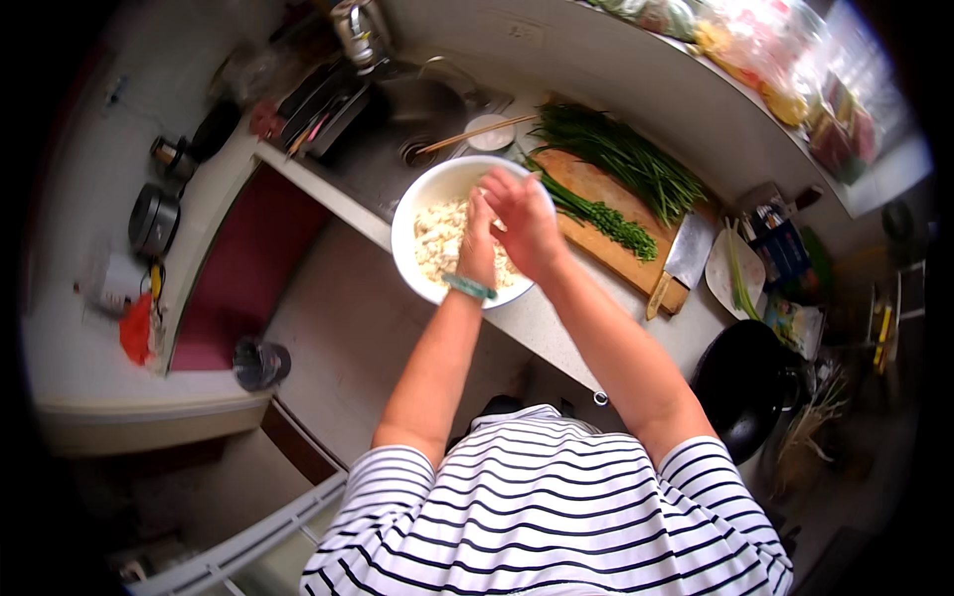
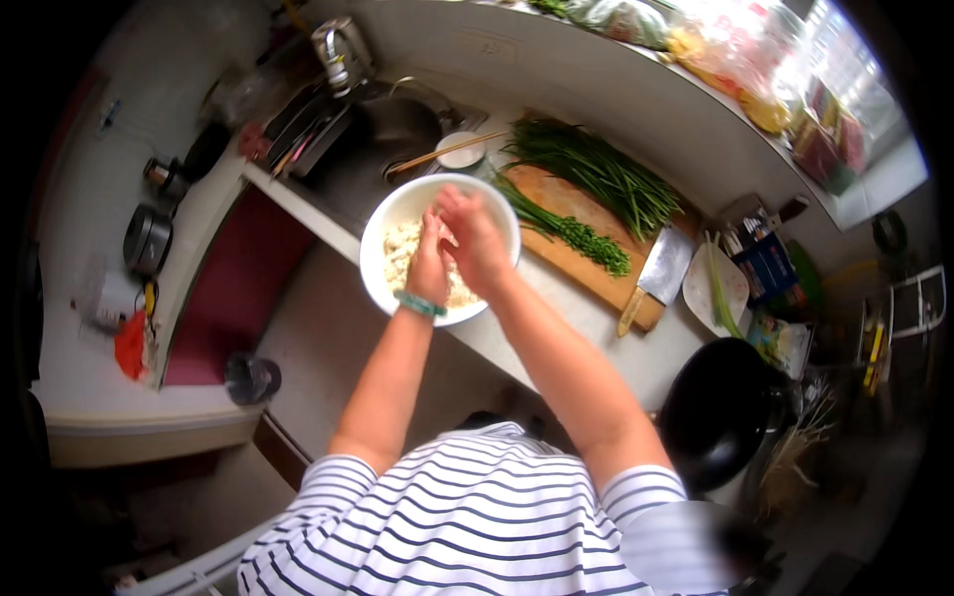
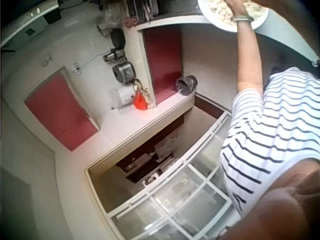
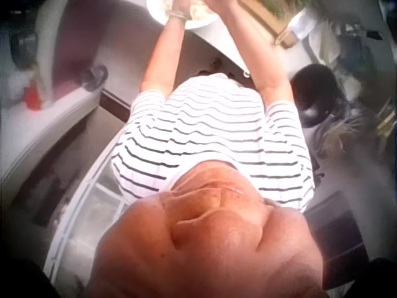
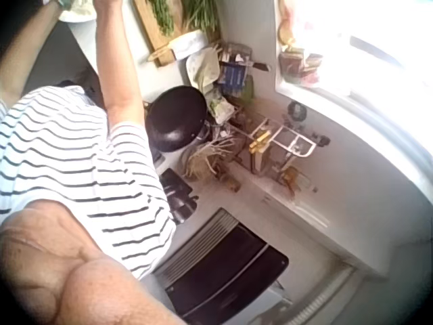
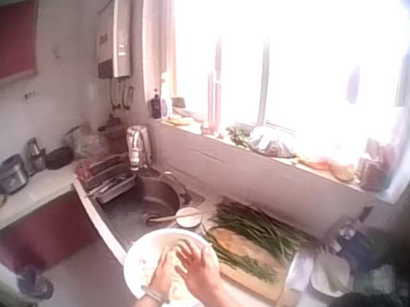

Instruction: The person mixes a white dough-like substance in a bowl using chopsticks and their hands. They then pour hot water from a kettle into the bowl and continue mixing. The person adds long, thin noodles to a pot of boiling water on the stove and stirs them with a ladle.

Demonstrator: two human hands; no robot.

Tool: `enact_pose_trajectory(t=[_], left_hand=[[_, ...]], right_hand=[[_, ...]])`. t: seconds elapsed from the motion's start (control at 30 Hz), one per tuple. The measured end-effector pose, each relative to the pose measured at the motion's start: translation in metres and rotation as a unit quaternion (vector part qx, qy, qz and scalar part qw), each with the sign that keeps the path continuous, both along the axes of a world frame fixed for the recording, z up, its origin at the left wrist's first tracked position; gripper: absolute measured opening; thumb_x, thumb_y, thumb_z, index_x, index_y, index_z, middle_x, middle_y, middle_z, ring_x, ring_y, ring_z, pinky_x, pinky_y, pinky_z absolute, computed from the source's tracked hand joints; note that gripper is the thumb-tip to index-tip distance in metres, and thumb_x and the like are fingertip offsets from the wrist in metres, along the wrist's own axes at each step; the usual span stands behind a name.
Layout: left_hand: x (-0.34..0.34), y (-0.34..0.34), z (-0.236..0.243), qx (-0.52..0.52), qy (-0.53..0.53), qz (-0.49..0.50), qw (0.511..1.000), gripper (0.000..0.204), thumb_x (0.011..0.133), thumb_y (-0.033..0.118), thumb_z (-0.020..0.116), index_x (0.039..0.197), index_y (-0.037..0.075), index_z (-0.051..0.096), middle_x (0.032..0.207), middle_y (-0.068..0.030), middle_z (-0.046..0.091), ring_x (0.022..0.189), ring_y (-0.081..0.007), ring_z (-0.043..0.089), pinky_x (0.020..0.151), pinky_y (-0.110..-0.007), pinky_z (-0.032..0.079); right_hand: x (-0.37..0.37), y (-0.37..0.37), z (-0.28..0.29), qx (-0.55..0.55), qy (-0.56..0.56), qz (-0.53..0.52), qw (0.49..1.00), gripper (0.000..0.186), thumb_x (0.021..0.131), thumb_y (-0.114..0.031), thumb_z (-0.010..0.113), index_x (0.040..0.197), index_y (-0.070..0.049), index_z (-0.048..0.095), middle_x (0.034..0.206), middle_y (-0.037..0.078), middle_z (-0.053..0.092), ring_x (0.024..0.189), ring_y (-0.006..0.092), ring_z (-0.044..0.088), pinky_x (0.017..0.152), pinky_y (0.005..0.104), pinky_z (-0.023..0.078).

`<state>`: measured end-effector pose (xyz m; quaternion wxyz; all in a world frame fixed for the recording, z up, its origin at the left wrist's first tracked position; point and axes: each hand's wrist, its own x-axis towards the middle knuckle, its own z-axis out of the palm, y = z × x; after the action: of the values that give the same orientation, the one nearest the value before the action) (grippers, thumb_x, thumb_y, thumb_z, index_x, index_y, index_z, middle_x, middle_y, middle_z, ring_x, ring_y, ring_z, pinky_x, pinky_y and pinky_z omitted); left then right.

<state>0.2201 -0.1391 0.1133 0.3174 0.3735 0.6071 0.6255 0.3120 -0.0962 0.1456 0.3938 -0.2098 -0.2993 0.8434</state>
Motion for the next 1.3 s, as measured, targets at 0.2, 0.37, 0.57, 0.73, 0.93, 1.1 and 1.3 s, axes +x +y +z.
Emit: enact_pose_trajectory(t=[0.2, 0.37, 0.57, 0.73, 0.93, 1.1, 1.3], left_hand=[[0.041, -0.011, 0.058, 0.159, 0.065, -0.051, 0.984, 0.050, 0.099, 0.031, 0.033, 0.138, 0.000, 0.031, 0.146, -0.0129, 0.028, 0.134, -0.0270, 0.025, 0.110, -0.035, 0.017], [-0.049, 0.011, -0.023, -0.059, 0.399, 0.001, 0.915, 0.034, 0.092, 0.018, 0.045, 0.117, -0.003, 0.055, 0.114, -0.0194, 0.059, 0.109, -0.0304, 0.053, 0.093, -0.036, 0.040], [0.007, 0.019, 0.003, -0.053, 0.261, -0.070, 0.961, 0.039, 0.095, 0.024, 0.047, 0.121, -0.005, 0.050, 0.116, -0.0160, 0.058, 0.104, -0.0224, 0.055, 0.092, -0.031, 0.042], [0.193, -0.007, 0.053, 0.097, 0.205, -0.252, 0.941, 0.035, 0.095, 0.010, 0.044, 0.128, -0.002, 0.044, 0.119, -0.0135, 0.055, 0.109, -0.0200, 0.053, 0.095, -0.030, 0.039], [0.417, -0.101, 0.071, 0.165, 0.075, -0.467, 0.866, 0.033, 0.092, 0.001, 0.047, 0.125, 0.000, 0.048, 0.111, -0.0123, 0.059, 0.101, -0.0176, 0.057, 0.090, -0.029, 0.044], [0.589, -0.193, 0.076, 0.196, 0.137, -0.631, 0.738, 0.029, 0.083, 0.001, 0.059, 0.112, 0.001, 0.055, 0.102, -0.0110, 0.060, 0.093, -0.0184, 0.060, 0.080, -0.028, 0.048], [0.740, -0.220, 0.027, 0.321, 0.505, -0.571, 0.562, 0.077, 0.070, 0.028, 0.070, 0.133, 0.000, 0.035, 0.139, -0.0222, 0.034, 0.129, -0.0365, 0.032, 0.107, -0.041, 0.027]], right_hand=[[-0.015, -0.009, -0.042, -0.067, -0.152, -0.046, 0.985, 0.045, 0.095, -0.039, 0.040, 0.128, -0.008, 0.044, 0.127, 0.010, 0.047, 0.117, 0.0243, 0.044, 0.097, 0.0384, 0.034], [0.058, -0.034, 0.012, 0.048, -0.086, 0.114, 0.989, 0.055, 0.088, -0.032, 0.056, 0.136, -0.012, 0.039, 0.125, 0.003, 0.049, 0.113, 0.0163, 0.046, 0.096, 0.0365, 0.036], [0.197, -0.080, 0.027, 0.135, -0.184, -0.043, 0.973, 0.038, 0.091, -0.021, 0.051, 0.122, 0.000, 0.049, 0.105, 0.009, 0.058, 0.092, 0.0141, 0.058, 0.087, 0.0291, 0.044], [0.324, -0.158, 0.037, 0.110, -0.217, -0.153, 0.958, 0.031, 0.092, -0.019, 0.050, 0.117, 0.000, 0.052, 0.097, 0.007, 0.060, 0.088, 0.0123, 0.059, 0.082, 0.0265, 0.046], [0.489, -0.283, 0.025, 0.060, -0.201, -0.303, 0.930, 0.026, 0.093, -0.015, 0.051, 0.112, 0.001, 0.055, 0.095, 0.009, 0.062, 0.085, 0.0139, 0.061, 0.082, 0.0265, 0.048], [0.590, -0.390, 0.024, -0.011, -0.234, -0.452, 0.861, 0.024, 0.093, -0.013, 0.049, 0.111, 0.002, 0.054, 0.096, 0.011, 0.062, 0.087, 0.0171, 0.061, 0.083, 0.0287, 0.048], [0.644, -0.460, 0.022, -0.061, -0.245, -0.555, 0.793, 0.024, 0.094, -0.017, 0.049, 0.109, 0.001, 0.054, 0.095, 0.010, 0.061, 0.087, 0.0155, 0.060, 0.084, 0.0278, 0.047]])
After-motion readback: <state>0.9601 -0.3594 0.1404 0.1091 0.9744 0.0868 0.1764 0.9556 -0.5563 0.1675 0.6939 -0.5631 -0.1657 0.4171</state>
